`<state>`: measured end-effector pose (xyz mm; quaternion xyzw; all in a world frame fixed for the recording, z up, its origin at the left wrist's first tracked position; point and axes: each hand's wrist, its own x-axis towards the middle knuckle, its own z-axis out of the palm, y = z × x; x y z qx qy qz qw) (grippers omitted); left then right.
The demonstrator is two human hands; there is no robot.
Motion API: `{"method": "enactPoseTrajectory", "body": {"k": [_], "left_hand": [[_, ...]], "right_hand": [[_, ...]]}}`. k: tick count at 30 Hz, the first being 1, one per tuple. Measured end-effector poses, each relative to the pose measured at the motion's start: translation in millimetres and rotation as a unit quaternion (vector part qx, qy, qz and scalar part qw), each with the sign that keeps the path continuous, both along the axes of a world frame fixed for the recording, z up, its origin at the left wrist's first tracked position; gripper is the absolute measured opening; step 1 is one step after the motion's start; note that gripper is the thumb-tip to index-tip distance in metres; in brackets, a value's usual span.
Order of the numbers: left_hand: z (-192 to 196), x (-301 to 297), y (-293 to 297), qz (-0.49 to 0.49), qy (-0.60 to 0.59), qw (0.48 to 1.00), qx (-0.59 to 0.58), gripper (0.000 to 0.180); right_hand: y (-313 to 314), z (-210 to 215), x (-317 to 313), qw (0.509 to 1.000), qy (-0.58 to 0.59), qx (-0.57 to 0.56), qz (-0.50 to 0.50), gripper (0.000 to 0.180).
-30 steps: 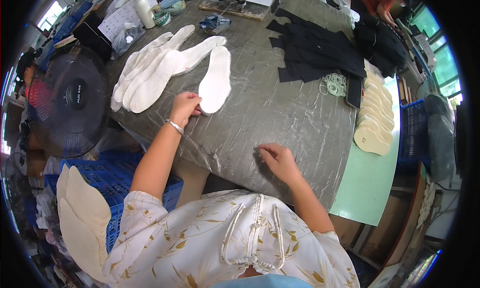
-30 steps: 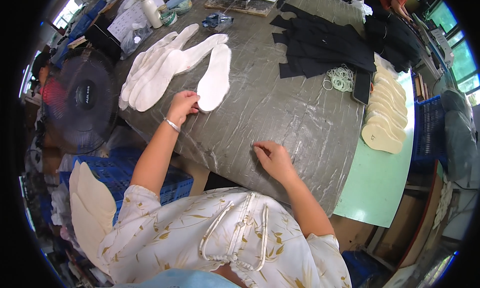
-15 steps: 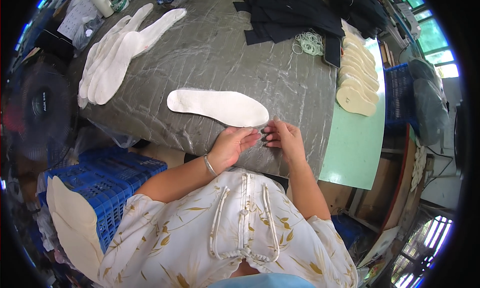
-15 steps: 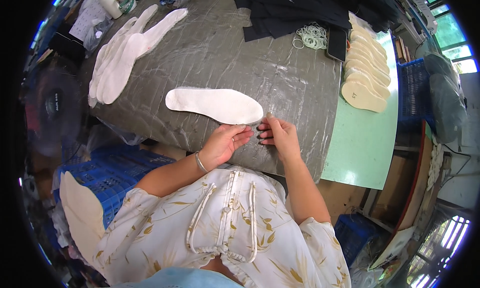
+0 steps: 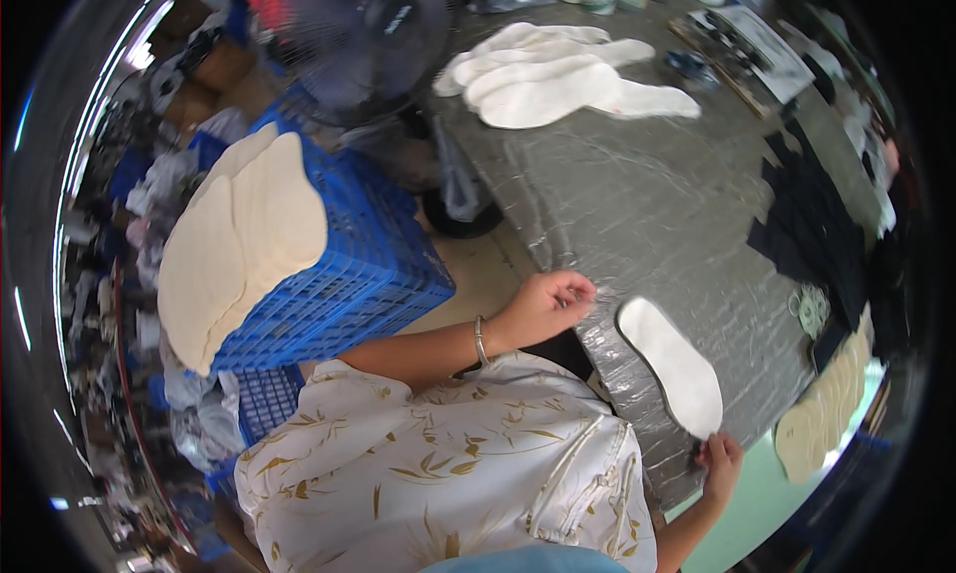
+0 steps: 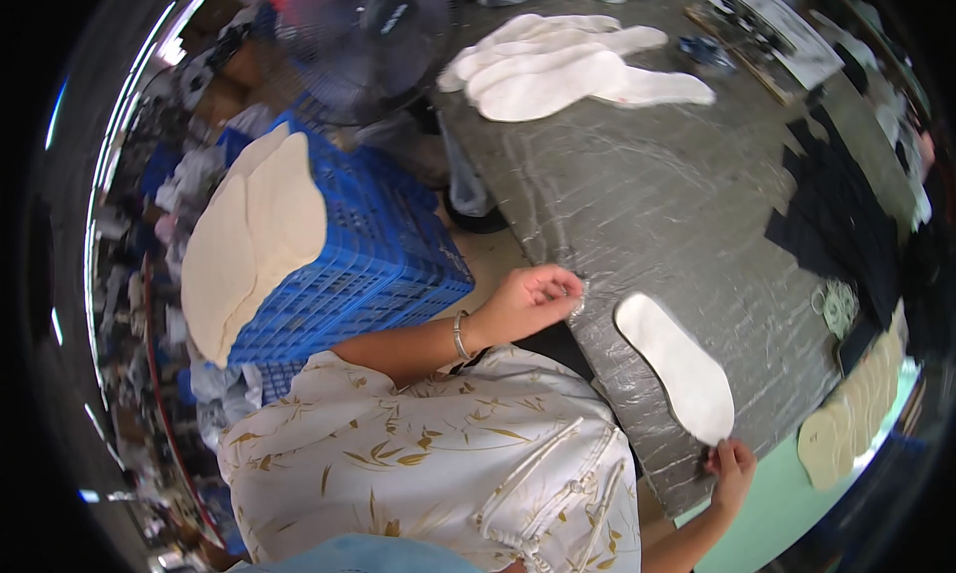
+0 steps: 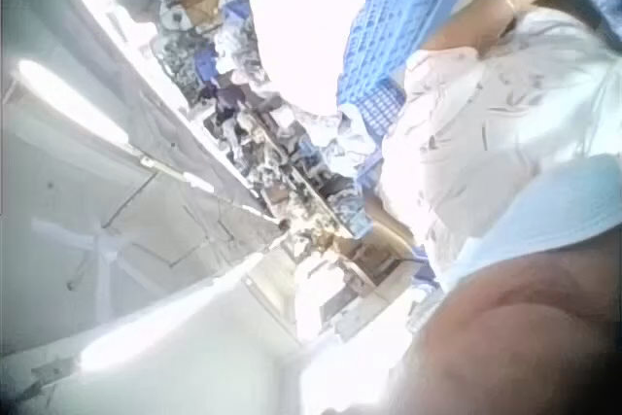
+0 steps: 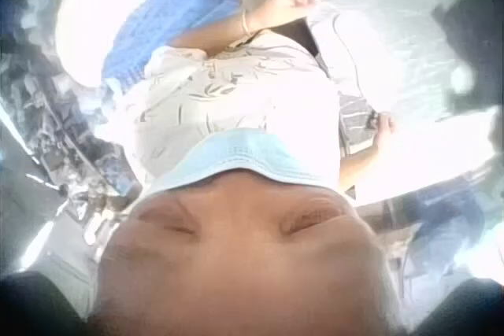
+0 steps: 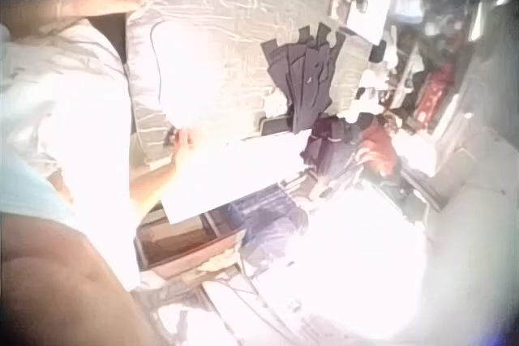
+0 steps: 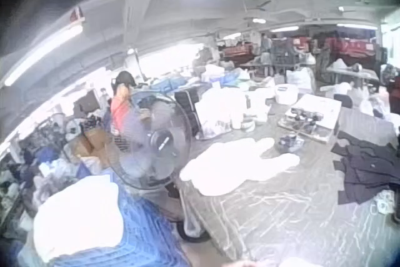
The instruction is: The recorder is assembling shoe insoles by layering materials and aligning them.
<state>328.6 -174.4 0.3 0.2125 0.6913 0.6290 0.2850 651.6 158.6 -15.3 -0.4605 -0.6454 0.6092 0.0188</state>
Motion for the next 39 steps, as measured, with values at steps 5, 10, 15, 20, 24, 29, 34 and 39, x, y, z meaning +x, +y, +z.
{"method": "enactPoseTrajectory", "body": {"k": [5, 10, 15, 20, 24, 29, 34, 39], "left_hand": [[21, -34, -113, 0.270, 0.382, 0.872, -0.142, 0.023], [48, -20, -229, 0.448, 0.493, 0.702, -0.254, 0.025], [68, 0, -357, 0.490, 0.546, 0.529, -0.427, 0.032], [76, 8, -437, 0.399, 0.484, 0.621, -0.469, 0.032], [100, 19, -449, 0.384, 0.486, 0.647, -0.445, 0.016], [149, -59, -475, 0.413, 0.564, 0.544, -0.464, 0.009], [238, -130, -525, 0.502, 0.647, 0.352, -0.453, 0.013], [338, -136, -508, 0.621, 0.610, 0.297, -0.391, 0.026]], "right_hand": [[30, 23, 45, 0.981, -0.173, 0.049, 0.073, 0.025], [24, 115, -2, 0.896, -0.359, 0.230, 0.127, 0.042], [65, 107, -8, 0.908, -0.133, 0.376, 0.126, 0.036], [89, 73, -34, 0.883, -0.003, 0.433, 0.182, 0.032], [71, 70, -62, 0.899, -0.005, 0.393, 0.192, 0.030], [35, 89, -51, 0.908, -0.023, 0.382, 0.169, 0.031], [23, 93, -60, 0.898, -0.002, 0.400, 0.184, 0.032], [11, 124, -79, 0.873, -0.017, 0.451, 0.187, 0.028]]}}
